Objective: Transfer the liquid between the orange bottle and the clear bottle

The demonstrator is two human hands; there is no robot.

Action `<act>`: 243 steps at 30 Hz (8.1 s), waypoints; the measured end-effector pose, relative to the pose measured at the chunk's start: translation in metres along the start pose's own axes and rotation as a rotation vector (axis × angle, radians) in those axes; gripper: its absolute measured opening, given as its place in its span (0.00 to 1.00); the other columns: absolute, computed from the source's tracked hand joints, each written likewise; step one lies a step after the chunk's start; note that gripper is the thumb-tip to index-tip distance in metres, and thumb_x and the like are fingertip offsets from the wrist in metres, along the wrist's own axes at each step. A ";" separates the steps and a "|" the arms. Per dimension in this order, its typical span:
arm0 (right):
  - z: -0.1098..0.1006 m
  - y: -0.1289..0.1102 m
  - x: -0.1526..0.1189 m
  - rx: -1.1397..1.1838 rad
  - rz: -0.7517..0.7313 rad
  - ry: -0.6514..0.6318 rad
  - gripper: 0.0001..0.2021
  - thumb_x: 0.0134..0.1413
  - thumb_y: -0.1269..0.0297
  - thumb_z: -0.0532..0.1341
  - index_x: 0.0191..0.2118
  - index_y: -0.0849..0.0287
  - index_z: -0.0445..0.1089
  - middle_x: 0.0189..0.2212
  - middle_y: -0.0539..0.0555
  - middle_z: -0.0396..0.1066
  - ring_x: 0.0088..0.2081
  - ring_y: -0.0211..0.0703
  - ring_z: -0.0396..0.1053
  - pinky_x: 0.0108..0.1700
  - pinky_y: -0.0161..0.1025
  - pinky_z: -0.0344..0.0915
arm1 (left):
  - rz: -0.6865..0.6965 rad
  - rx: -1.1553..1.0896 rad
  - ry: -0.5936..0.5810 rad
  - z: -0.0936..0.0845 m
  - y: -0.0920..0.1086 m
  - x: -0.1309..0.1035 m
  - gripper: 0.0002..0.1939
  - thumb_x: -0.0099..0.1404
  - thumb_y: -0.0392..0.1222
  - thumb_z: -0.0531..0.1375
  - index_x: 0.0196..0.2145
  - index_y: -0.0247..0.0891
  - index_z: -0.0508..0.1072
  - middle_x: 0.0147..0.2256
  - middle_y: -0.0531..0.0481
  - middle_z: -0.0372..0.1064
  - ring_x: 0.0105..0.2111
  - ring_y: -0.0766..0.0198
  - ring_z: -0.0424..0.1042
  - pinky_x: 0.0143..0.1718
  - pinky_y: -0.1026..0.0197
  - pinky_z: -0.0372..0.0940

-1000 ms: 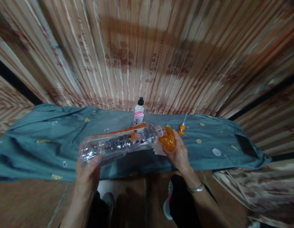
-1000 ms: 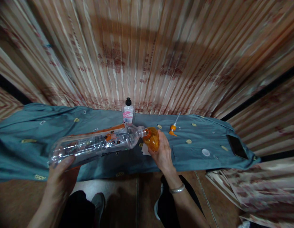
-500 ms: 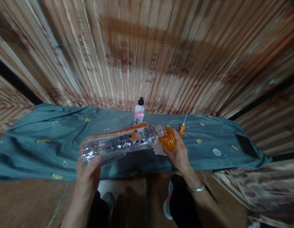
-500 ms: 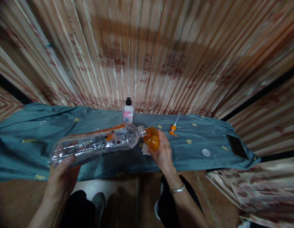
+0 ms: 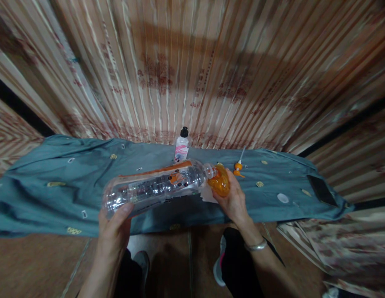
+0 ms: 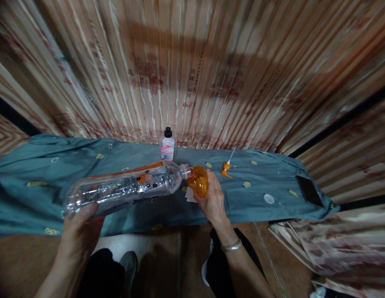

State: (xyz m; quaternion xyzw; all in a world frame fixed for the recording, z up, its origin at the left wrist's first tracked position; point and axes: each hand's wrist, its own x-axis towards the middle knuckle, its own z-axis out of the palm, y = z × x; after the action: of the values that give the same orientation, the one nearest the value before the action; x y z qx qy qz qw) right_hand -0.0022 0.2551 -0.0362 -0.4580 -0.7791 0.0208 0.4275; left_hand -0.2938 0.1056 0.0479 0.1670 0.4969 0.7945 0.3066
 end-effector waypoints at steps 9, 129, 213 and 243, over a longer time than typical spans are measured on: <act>-0.001 -0.001 0.000 -0.004 -0.012 -0.002 0.42 0.57 0.65 0.69 0.75 0.58 0.57 0.65 0.66 0.74 0.66 0.60 0.73 0.67 0.60 0.74 | 0.022 -0.002 -0.005 0.003 0.003 0.000 0.35 0.35 0.53 0.83 0.44 0.44 0.84 0.41 0.49 0.81 0.39 0.53 0.79 0.47 0.52 0.77; -0.003 -0.004 0.000 -0.036 -0.019 -0.059 0.43 0.56 0.66 0.69 0.75 0.59 0.56 0.67 0.66 0.72 0.68 0.61 0.72 0.68 0.61 0.73 | 0.039 -0.023 -0.041 -0.015 -0.002 0.006 0.34 0.40 0.48 0.83 0.48 0.46 0.85 0.45 0.48 0.81 0.45 0.51 0.80 0.47 0.55 0.78; -0.003 0.001 -0.001 -0.014 0.012 -0.033 0.43 0.58 0.63 0.69 0.76 0.58 0.54 0.68 0.66 0.71 0.68 0.60 0.72 0.69 0.61 0.72 | 0.051 -0.019 -0.078 -0.007 -0.002 0.003 0.40 0.38 0.48 0.83 0.52 0.51 0.85 0.43 0.52 0.78 0.42 0.55 0.78 0.47 0.57 0.75; -0.005 -0.001 -0.001 -0.014 0.019 -0.031 0.42 0.59 0.62 0.69 0.76 0.59 0.54 0.67 0.67 0.72 0.67 0.61 0.72 0.69 0.61 0.72 | 0.047 0.032 -0.073 -0.002 0.001 0.001 0.40 0.37 0.52 0.83 0.51 0.48 0.84 0.42 0.49 0.81 0.40 0.55 0.78 0.45 0.58 0.75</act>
State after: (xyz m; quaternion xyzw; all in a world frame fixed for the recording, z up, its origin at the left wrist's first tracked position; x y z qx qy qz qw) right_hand 0.0008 0.2523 -0.0329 -0.4681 -0.7814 0.0267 0.4118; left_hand -0.2961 0.1047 0.0480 0.2123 0.4939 0.7869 0.3030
